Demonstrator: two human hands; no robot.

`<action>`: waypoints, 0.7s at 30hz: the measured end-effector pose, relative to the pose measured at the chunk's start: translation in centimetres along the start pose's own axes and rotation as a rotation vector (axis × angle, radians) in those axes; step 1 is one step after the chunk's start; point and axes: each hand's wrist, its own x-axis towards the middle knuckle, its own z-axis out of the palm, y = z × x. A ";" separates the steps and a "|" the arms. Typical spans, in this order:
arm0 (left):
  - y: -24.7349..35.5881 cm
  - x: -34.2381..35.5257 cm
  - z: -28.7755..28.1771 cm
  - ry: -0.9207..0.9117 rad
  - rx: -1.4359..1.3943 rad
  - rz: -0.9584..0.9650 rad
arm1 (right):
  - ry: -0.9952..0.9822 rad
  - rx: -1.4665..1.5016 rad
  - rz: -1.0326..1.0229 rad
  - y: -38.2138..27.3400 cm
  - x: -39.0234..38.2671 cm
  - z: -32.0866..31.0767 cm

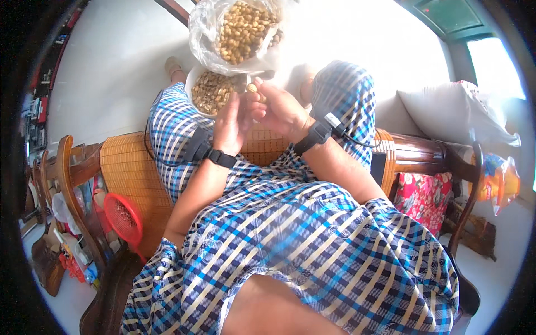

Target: Peeling peanuts by hand and placing the kernels in a bowl.

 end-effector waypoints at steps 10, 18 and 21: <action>-0.2 0.6 -1.2 0.189 0.084 0.100 | 0.209 -0.569 -0.240 -2.2 -0.6 -2.5; -0.3 0.5 -0.2 0.080 0.219 0.071 | 0.263 -0.786 -0.220 -0.4 -1.6 -1.5; -0.2 0.6 -0.2 0.081 0.182 0.093 | 0.193 -0.729 -0.205 -0.7 -2.0 -2.0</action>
